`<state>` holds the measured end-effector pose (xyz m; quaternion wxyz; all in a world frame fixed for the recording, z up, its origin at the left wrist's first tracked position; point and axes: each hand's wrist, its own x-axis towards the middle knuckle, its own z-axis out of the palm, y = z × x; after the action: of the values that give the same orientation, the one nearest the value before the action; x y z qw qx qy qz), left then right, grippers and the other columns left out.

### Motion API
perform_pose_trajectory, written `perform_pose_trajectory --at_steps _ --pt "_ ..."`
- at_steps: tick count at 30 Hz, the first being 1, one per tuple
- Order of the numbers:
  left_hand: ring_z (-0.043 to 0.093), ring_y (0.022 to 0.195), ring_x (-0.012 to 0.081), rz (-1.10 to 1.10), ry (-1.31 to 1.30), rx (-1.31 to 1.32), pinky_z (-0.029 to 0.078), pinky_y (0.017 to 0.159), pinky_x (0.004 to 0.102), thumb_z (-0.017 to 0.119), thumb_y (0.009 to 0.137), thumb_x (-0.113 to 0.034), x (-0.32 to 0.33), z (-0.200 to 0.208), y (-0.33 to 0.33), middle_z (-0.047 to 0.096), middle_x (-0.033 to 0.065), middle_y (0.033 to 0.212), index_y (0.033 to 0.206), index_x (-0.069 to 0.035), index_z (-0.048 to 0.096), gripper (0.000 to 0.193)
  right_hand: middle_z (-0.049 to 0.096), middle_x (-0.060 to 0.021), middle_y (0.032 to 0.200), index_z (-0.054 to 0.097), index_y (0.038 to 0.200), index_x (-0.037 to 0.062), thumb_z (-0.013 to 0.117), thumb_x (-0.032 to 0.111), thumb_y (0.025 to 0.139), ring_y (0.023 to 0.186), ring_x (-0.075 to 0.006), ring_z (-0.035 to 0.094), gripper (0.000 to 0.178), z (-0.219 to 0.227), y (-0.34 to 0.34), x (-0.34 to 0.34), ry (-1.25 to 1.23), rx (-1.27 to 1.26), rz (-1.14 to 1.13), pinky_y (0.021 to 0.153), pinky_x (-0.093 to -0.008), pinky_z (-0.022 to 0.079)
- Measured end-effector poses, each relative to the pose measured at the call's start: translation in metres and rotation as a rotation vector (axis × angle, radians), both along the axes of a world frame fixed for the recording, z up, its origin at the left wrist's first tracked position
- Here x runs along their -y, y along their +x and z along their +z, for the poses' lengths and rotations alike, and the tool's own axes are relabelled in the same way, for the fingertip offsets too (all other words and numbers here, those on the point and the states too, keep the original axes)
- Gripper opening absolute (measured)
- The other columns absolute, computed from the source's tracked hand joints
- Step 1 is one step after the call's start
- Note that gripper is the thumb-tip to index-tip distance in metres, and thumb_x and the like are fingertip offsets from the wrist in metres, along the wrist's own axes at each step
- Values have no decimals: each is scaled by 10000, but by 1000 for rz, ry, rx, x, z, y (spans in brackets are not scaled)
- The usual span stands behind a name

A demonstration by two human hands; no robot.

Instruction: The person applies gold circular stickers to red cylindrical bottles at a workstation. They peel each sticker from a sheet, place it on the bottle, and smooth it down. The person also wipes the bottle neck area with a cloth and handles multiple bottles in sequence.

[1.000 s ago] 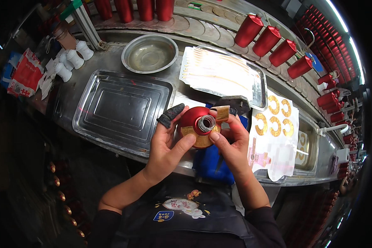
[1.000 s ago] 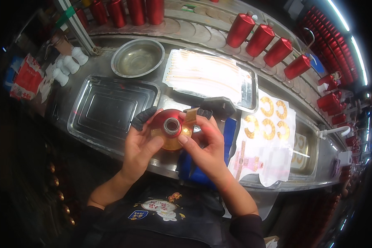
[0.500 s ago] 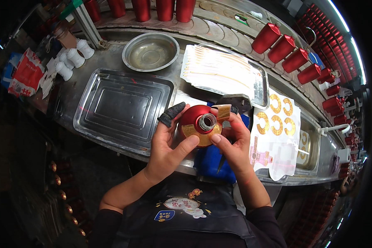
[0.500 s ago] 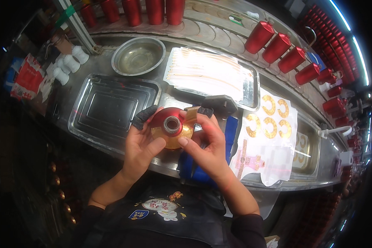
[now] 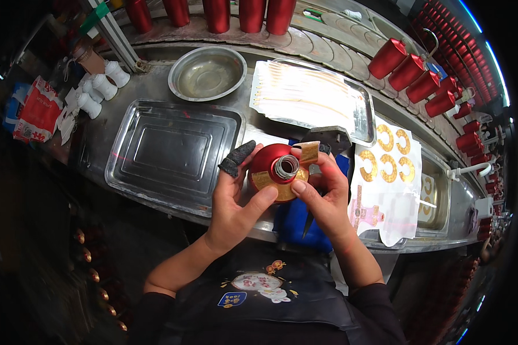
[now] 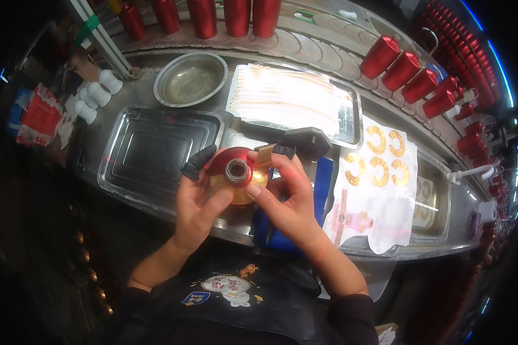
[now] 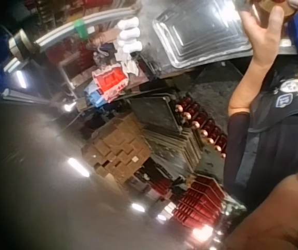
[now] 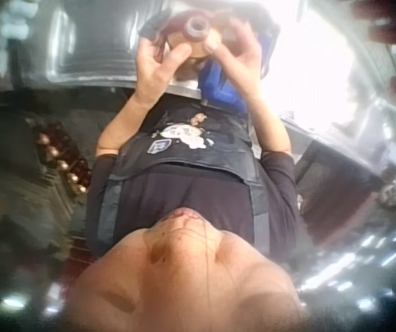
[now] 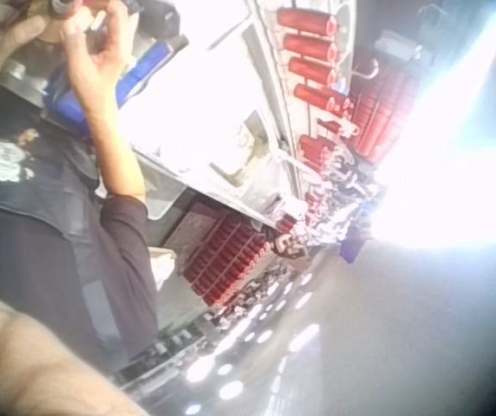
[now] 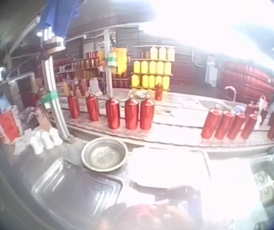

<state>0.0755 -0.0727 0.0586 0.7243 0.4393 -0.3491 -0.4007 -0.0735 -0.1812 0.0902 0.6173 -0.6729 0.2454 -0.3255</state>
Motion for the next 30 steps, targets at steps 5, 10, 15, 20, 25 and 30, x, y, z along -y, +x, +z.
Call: perform_pose_trajectory --at_steps 5,10,15,20,25,30 --pt "472 1352 326 261 -169 681 404 1115 418 765 884 -311 -13 -5 1 424 242 1465 1431 42 431 732 543 -39 1224 571 1345 2 715 129 893 945 -99 664 491 2 -4 1 -1 -101 13 876 -226 490" --pt "539 1261 303 246 -178 475 447 1056 392 741 912 -384 -9 -15 -5 447 200 1379 1369 51 480 683 554 -81 1210 614 1263 -4 742 127 880 1030 -138 609 425 -3 -2 2 -53 -18 -1 862 -236 494" --pt "561 1162 280 334 -93 729 468 990 386 669 952 -448 -8 -13 6 463 185 1342 1209 41 621 555 555 -105 1173 639 1210 -8 754 142 875 1084 -179 577 385 -6 1 2 -76 -5 -39 889 -267 484" --pt "548 1191 341 380 -85 949 473 978 410 716 910 -390 -21 -10 -9 454 201 1356 1092 -3 706 428 520 -69 1153 623 1251 9 739 128 888 993 -127 609 399 -7 1 0 0 35 -26 789 -228 525" --pt "551 1171 363 471 63 1138 490 948 421 766 848 -317 -26 1 -28 439 195 1351 1047 -75 744 314 515 -55 1149 623 1265 8 686 105 931 982 -101 610 353 -5 2 0 88 77 2 780 -235 563" --pt "532 1175 364 522 186 1238 492 929 418 780 830 -292 -22 15 -44 424 200 1350 1111 -115 742 334 580 -60 1153 670 1141 -7 642 77 958 995 -93 598 203 0 2 10 48 16 7 802 -234 544"
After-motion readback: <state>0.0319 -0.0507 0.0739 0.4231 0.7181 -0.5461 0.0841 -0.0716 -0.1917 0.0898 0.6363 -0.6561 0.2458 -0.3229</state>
